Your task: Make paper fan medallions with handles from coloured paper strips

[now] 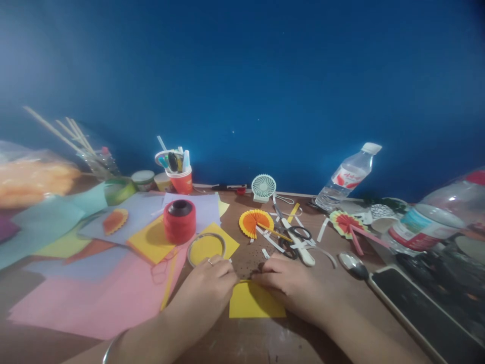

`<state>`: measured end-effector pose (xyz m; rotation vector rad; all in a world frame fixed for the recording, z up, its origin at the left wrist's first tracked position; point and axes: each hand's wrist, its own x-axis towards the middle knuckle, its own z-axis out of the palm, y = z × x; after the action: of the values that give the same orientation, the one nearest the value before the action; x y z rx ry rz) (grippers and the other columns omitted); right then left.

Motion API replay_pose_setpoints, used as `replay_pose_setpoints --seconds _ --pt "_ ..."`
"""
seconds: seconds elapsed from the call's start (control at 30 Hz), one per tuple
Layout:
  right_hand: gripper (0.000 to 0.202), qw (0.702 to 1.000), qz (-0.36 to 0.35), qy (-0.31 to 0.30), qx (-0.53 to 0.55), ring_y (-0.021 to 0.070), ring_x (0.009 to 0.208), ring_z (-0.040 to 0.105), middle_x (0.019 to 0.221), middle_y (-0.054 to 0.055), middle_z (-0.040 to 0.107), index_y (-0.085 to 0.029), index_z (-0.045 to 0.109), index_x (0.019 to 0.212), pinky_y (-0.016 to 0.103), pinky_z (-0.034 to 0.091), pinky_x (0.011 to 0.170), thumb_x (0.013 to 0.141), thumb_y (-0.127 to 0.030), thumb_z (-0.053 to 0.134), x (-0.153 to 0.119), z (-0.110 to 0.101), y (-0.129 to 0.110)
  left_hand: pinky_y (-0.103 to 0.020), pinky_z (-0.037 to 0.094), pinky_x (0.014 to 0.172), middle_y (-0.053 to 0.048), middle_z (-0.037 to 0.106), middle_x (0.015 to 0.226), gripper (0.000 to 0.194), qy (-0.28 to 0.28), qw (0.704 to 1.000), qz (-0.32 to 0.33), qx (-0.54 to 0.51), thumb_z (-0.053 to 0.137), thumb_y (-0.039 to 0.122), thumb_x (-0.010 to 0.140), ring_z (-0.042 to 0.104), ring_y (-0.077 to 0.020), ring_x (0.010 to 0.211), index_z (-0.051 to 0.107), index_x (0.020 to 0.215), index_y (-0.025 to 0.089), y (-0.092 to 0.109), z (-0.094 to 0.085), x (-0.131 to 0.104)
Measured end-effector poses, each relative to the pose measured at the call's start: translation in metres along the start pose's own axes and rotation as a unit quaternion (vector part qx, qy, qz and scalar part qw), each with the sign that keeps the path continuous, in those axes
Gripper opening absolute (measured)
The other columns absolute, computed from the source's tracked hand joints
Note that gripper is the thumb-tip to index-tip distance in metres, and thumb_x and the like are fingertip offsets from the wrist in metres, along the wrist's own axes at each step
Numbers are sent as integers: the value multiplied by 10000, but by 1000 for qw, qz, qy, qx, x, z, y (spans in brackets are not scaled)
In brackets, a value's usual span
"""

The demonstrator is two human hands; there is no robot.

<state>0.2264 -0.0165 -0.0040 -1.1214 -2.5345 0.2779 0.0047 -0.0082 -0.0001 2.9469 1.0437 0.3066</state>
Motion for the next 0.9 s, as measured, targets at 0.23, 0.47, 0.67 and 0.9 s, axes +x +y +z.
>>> replay_pose_setpoints --seconds 0.23,0.47,0.67,0.9 --pt "183 999 28 5 -37 119 687 473 708 -8 531 -302 638 944 216 324 563 865 -307 472 1 2 -5 -336 380 667 -16 520 707 122 -48 995 34 83 496 82 760 476 -184 737 573 728 172 0 0 1" --pt "166 999 22 -21 -28 120 710 486 745 -1 552 -280 627 941 210 331 599 858 -250 488 4 -4 -8 -348 369 641 -27 523 753 128 -61 992 22 106 506 136 753 474 -193 727 575 856 170 5 -5 -2" --pt "162 998 51 -19 -7 116 697 498 722 -10 545 -233 626 842 204 337 570 862 -278 472 6 -4 -8 -381 373 671 -49 556 759 185 1 993 6 118 451 257 832 498 -219 776 596 894 161 19 -1 -6" --pt "152 1000 24 -16 -10 109 696 501 736 -10 554 -245 623 859 197 338 565 860 -252 472 4 -3 -4 -343 387 694 -30 591 857 188 28 994 -9 107 509 323 807 514 -196 819 608 921 211 12 -1 -13"
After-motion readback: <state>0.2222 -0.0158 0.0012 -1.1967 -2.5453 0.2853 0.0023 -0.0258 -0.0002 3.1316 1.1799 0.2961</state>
